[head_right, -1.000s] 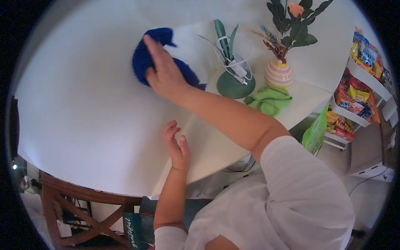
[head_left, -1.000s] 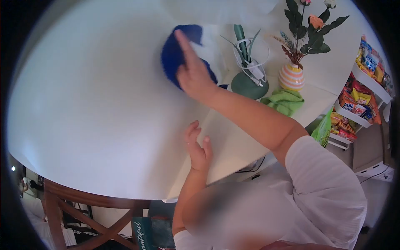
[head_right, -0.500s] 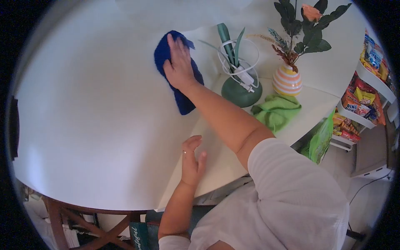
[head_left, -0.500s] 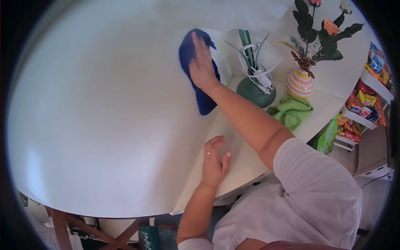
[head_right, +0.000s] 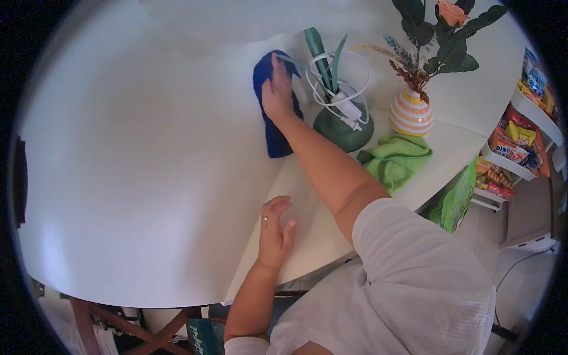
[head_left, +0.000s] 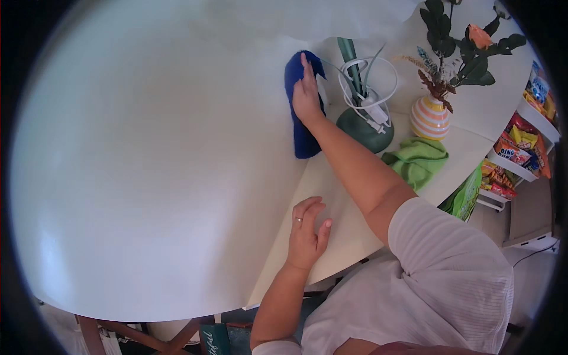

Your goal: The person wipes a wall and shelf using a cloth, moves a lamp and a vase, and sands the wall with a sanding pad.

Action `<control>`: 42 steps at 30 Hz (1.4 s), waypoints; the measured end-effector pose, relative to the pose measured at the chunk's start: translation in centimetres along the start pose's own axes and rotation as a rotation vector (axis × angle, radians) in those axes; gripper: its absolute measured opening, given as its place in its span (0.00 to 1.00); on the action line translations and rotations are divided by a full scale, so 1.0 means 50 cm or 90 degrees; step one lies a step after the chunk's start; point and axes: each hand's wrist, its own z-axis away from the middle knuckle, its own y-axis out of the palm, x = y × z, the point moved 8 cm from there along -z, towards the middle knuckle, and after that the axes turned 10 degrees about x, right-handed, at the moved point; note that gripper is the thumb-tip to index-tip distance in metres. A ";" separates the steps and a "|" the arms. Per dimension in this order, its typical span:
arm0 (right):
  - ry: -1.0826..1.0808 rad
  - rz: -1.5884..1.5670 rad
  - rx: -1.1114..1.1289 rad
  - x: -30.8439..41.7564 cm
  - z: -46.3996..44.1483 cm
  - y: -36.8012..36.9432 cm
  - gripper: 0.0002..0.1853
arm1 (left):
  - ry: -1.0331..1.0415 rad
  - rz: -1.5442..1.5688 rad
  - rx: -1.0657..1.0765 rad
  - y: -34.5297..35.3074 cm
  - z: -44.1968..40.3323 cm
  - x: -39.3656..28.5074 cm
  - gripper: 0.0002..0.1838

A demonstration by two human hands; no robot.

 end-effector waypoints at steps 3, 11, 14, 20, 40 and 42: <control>0.054 -0.013 0.000 -0.031 0.012 -0.002 0.32 | -0.003 -0.001 -0.002 -0.002 -0.001 -0.002 0.13; 0.126 -0.022 -0.011 -0.105 0.046 -0.005 0.30 | 0.018 -0.049 0.038 0.002 -0.011 -0.007 0.13; 0.136 -0.040 -0.023 -0.119 0.054 -0.010 0.29 | 0.033 -0.066 0.042 0.003 -0.013 -0.009 0.13; 0.235 -0.072 -0.056 -0.168 0.074 -0.002 0.29 | 0.033 -0.064 0.045 0.002 -0.013 -0.011 0.12; 0.694 -0.279 0.193 -0.145 0.255 0.027 0.36 | -0.059 -0.002 -0.215 -0.058 0.033 0.019 0.14; 0.627 -0.178 0.227 -0.013 0.341 0.050 0.37 | -0.071 0.033 -0.230 -0.061 0.037 0.022 0.15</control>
